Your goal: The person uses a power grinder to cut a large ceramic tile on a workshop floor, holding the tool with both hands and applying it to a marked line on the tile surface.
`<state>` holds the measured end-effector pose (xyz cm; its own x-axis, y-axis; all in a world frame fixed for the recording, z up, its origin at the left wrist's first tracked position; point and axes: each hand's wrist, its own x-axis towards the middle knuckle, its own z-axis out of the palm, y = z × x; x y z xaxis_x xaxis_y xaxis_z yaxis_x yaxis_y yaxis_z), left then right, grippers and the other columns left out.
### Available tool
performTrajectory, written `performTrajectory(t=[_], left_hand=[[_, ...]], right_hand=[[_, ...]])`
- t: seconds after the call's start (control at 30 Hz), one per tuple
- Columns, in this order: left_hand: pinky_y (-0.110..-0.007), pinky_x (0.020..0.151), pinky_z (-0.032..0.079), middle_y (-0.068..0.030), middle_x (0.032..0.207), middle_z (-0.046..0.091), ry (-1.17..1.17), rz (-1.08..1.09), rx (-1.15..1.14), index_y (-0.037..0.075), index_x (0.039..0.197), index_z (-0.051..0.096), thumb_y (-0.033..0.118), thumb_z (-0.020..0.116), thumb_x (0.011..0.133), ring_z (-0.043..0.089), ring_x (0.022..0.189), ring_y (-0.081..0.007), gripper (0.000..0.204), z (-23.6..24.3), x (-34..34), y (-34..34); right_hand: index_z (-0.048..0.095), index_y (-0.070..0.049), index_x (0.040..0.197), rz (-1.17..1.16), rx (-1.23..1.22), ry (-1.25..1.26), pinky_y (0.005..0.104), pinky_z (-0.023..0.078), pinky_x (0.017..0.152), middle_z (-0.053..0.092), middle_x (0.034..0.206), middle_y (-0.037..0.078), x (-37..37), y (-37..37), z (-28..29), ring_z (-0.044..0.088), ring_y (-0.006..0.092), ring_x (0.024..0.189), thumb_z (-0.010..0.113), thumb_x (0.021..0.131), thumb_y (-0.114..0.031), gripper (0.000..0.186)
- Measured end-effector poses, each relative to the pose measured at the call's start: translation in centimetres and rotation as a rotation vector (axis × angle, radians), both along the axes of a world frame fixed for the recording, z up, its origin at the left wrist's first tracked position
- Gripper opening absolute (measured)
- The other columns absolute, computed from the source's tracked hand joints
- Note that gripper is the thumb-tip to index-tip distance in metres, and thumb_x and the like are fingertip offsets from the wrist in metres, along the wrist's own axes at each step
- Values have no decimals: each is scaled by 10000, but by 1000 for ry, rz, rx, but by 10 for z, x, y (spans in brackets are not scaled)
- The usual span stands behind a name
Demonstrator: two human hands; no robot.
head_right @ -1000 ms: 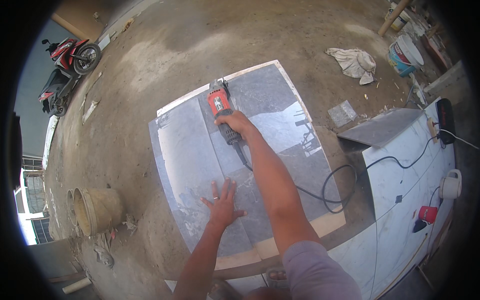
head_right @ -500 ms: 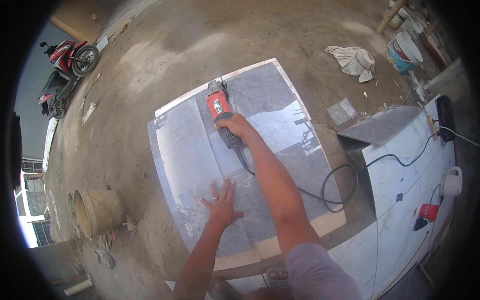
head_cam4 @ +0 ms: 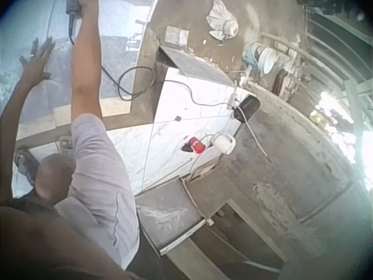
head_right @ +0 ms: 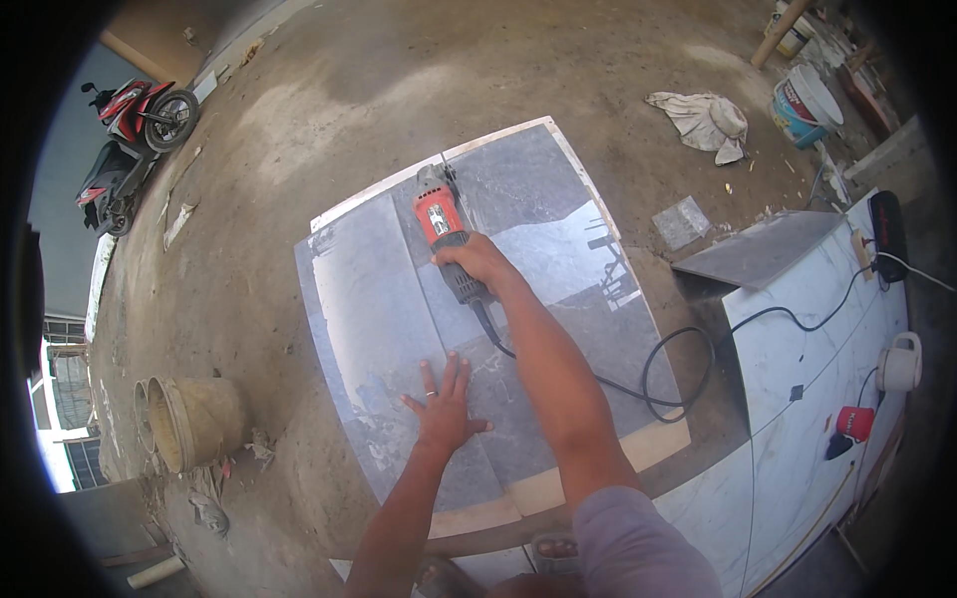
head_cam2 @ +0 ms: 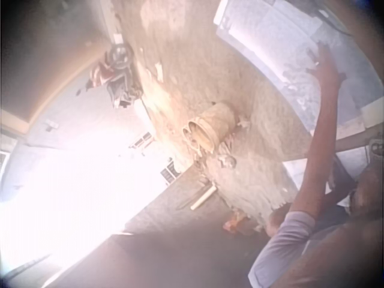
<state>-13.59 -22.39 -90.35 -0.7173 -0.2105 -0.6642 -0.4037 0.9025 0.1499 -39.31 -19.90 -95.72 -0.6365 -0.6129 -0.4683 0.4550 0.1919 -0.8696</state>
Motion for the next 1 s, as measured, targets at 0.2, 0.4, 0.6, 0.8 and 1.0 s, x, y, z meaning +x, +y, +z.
performTrajectory(t=[0.2,0.4,0.6,0.8,1.0], left_hand=[[-904,991,157,-24,1698,30,13,-8,-11,187,1611,194,530,879,663,-29,1518,-493,1219,-4,1,0],[-907,983,160,-29,1698,28,28,-10,-14,185,1610,199,539,878,656,-24,1517,-495,1223,-8,5,0],[-909,975,170,-33,1698,29,39,-18,-13,180,1608,201,535,880,655,-18,1517,-495,1223,-7,4,1],[-910,973,174,-37,1696,33,34,-14,-17,176,1608,200,542,878,653,-14,1515,-498,1226,-5,4,-1],[-909,975,174,-38,1696,29,18,-24,-20,176,1610,186,547,874,659,-16,1514,-502,1231,-4,2,0]], right_hand=[[657,-40,942,6,-15,-43,333,465,505,625,715,41,-4,-1,0,582,148,547,770,752,-222,286],[666,-39,929,-3,1,-87,329,460,501,625,706,36,-8,-6,10,577,143,537,769,753,-225,277],[677,-25,931,-1,18,-105,336,460,504,633,707,46,-13,-8,12,579,148,538,770,749,-231,290],[674,-19,950,-1,34,-76,339,470,516,637,725,56,-6,-8,15,587,157,551,772,745,-222,304],[661,-29,990,23,3,-20,347,483,537,639,747,56,3,2,-1,602,167,583,774,744,-216,329]])
